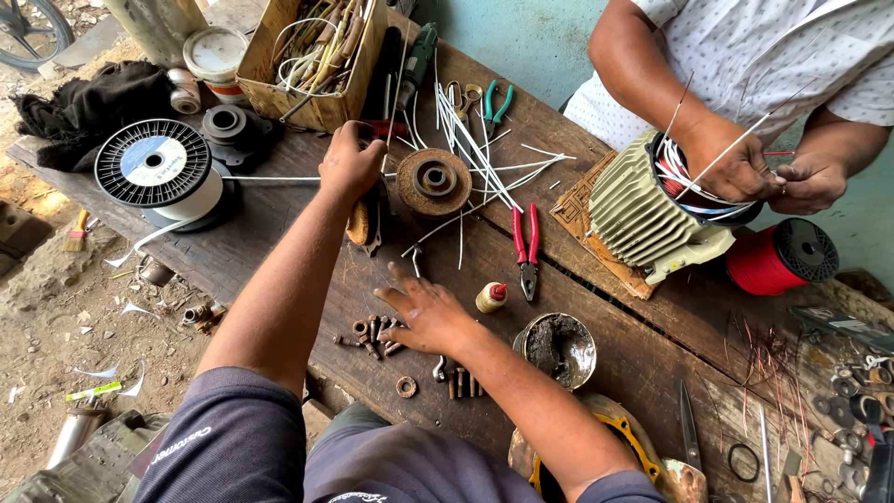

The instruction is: The person uses a spanner to tighten bolts on a cast metal pump end-cover on a cluttered wooden workbench, fitting it over the housing and turning the wrench repeatedly. They then pick up a round fibrous gasket, carry it across the workshop, and return to seat it on the yellow pump housing while a coworker winds wire at the same bench.

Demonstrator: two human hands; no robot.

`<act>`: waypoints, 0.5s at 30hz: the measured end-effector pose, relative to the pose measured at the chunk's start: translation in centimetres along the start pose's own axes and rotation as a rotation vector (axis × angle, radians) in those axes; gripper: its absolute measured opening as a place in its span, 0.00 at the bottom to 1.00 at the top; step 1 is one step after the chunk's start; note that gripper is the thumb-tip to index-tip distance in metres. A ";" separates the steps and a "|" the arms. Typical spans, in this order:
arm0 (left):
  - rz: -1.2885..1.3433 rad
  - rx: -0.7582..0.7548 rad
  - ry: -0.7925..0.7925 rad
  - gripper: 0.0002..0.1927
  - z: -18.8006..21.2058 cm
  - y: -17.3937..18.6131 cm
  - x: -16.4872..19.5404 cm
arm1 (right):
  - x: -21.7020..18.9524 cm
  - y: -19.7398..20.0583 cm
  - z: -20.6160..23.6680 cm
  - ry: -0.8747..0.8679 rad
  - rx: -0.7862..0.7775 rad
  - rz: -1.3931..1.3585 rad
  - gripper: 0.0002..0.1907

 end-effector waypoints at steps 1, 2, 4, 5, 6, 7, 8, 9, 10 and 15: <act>-0.009 0.001 0.006 0.29 0.0 0.0 0.0 | 0.0 0.1 -0.2 -0.005 0.020 -0.005 0.43; -0.017 0.002 0.012 0.29 0.0 -0.1 0.0 | 0.0 0.1 -0.3 -0.009 0.039 -0.010 0.43; -0.044 -0.001 0.009 0.28 0.1 -0.2 0.2 | 0.0 0.3 -0.6 -0.019 0.060 -0.020 0.44; -0.058 -0.001 0.007 0.28 0.1 -0.3 0.4 | 0.0 0.4 -0.8 -0.025 0.061 -0.027 0.45; -0.048 0.003 0.004 0.28 0.1 -0.3 0.5 | -0.1 0.6 -1.0 -0.031 0.062 -0.036 0.45; -0.035 0.002 0.005 0.28 0.2 -0.4 0.6 | 0.0 0.6 -1.0 -0.037 0.056 -0.038 0.45; -0.021 0.005 0.002 0.28 0.3 -0.5 0.7 | 0.0 0.7 -1.1 -0.041 0.055 -0.039 0.46; -0.028 0.005 0.007 0.27 0.3 -0.4 0.9 | 0.0 0.9 -1.4 -0.043 0.057 -0.039 0.46; -0.033 0.003 0.014 0.27 0.4 -0.6 1.0 | 0.1 1.0 -1.4 -0.040 0.058 -0.042 0.46; -0.016 -0.002 0.009 0.26 1.0 -0.6 2.0 | 0.0 1.0 -1.6 -0.011 0.110 -0.063 0.44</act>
Point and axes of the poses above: each hand's wrist, its own z-axis away from the middle knuckle, its own y-axis out of the back of the hand, x = y × z, the point moved 9 cm from there along -z, towards the middle knuckle
